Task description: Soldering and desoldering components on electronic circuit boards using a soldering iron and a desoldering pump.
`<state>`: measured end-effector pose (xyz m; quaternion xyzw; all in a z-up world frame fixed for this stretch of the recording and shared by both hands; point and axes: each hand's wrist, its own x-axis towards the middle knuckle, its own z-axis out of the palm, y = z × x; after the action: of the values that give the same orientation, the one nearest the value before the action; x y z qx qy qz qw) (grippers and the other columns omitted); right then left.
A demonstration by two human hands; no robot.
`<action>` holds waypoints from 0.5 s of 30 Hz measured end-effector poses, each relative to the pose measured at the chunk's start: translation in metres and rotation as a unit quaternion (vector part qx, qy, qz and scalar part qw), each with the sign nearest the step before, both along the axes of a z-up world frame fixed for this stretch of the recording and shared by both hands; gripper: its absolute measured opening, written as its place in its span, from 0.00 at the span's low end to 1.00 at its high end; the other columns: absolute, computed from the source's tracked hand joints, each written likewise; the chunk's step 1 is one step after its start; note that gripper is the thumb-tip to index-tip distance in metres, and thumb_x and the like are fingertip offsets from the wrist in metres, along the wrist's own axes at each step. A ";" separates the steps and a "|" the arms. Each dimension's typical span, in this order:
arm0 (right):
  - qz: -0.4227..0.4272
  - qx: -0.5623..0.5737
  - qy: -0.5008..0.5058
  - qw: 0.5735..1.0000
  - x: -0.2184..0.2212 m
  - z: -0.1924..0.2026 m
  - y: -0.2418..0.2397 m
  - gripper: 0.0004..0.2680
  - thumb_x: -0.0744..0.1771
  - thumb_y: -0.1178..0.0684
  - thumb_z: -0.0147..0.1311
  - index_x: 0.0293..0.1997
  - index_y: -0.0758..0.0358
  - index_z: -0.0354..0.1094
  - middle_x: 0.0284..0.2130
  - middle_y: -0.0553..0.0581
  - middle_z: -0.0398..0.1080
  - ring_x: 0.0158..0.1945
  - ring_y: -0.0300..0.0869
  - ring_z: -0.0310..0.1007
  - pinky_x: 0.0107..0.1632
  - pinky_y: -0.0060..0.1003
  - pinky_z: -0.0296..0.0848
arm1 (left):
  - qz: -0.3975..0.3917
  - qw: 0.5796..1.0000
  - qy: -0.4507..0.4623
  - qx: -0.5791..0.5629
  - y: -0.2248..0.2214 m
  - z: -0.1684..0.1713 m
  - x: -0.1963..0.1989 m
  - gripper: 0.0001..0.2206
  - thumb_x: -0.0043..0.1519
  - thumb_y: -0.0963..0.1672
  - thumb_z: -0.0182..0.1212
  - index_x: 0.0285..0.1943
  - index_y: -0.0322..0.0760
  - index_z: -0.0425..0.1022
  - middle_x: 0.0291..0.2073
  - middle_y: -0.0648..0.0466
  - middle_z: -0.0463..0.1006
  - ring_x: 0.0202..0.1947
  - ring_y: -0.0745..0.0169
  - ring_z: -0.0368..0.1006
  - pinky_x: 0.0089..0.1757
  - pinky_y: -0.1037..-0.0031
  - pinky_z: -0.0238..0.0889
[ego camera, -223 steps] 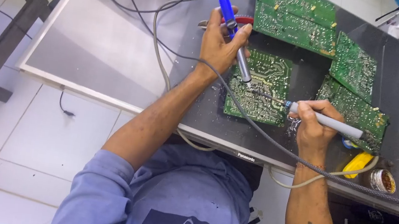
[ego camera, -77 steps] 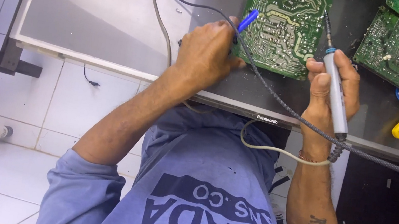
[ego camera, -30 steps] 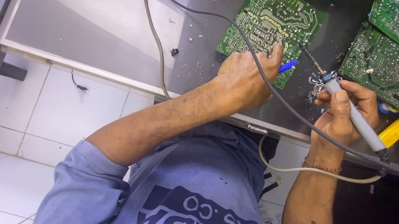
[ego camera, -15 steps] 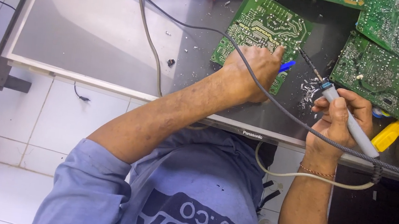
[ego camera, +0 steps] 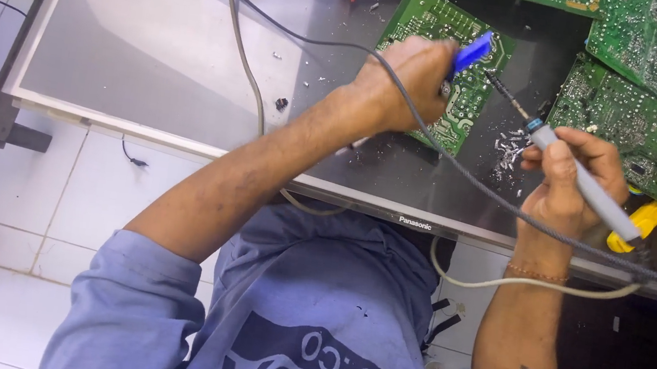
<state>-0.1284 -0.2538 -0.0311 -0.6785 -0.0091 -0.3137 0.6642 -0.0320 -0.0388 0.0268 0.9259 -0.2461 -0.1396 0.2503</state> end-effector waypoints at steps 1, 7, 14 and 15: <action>0.001 -0.011 0.004 1.000 0.002 0.007 0.000 0.08 0.65 0.55 0.57 0.43 0.70 0.69 0.33 0.63 0.71 0.30 0.43 0.74 0.31 0.31 0.76 | 0.040 0.997 -0.019 -0.059 0.001 -0.005 0.006 0.10 0.54 0.36 0.56 0.44 0.34 0.68 0.28 0.52 0.74 0.25 0.59 0.73 0.25 0.68 0.75; 0.000 0.044 0.021 0.999 0.040 0.005 -0.026 0.03 0.63 0.60 0.57 0.30 0.66 0.68 0.21 0.58 0.66 0.22 0.46 0.70 0.24 0.33 0.69 | 0.167 0.972 -0.149 -0.066 0.027 -0.018 0.027 0.14 0.61 0.47 0.63 0.48 0.33 0.71 0.27 0.50 0.80 0.26 0.54 0.79 0.28 0.62 0.76; 0.051 0.032 0.021 0.998 0.055 0.004 -0.018 0.03 0.64 0.59 0.56 0.31 0.65 0.69 0.23 0.56 0.67 0.23 0.43 0.71 0.22 0.32 0.66 | 0.227 0.969 -0.097 -0.035 0.046 -0.016 0.040 0.19 0.59 0.55 0.67 0.39 0.40 0.72 0.32 0.51 0.78 0.35 0.52 0.74 0.34 0.57 0.69; 0.053 0.030 0.019 0.998 0.054 0.003 -0.018 0.03 0.64 0.59 0.56 0.31 0.65 0.69 0.23 0.56 0.67 0.23 0.43 0.71 0.22 0.32 0.66 | 0.228 0.968 -0.099 -0.036 0.046 -0.015 0.040 0.19 0.59 0.55 0.67 0.39 0.40 0.72 0.32 0.51 0.78 0.35 0.52 0.74 0.34 0.57 0.69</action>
<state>-0.0749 -0.2723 -0.0279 -0.6625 -0.0233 -0.2654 0.7001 0.0079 0.0069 0.0119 0.9570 -0.0566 0.0223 0.2836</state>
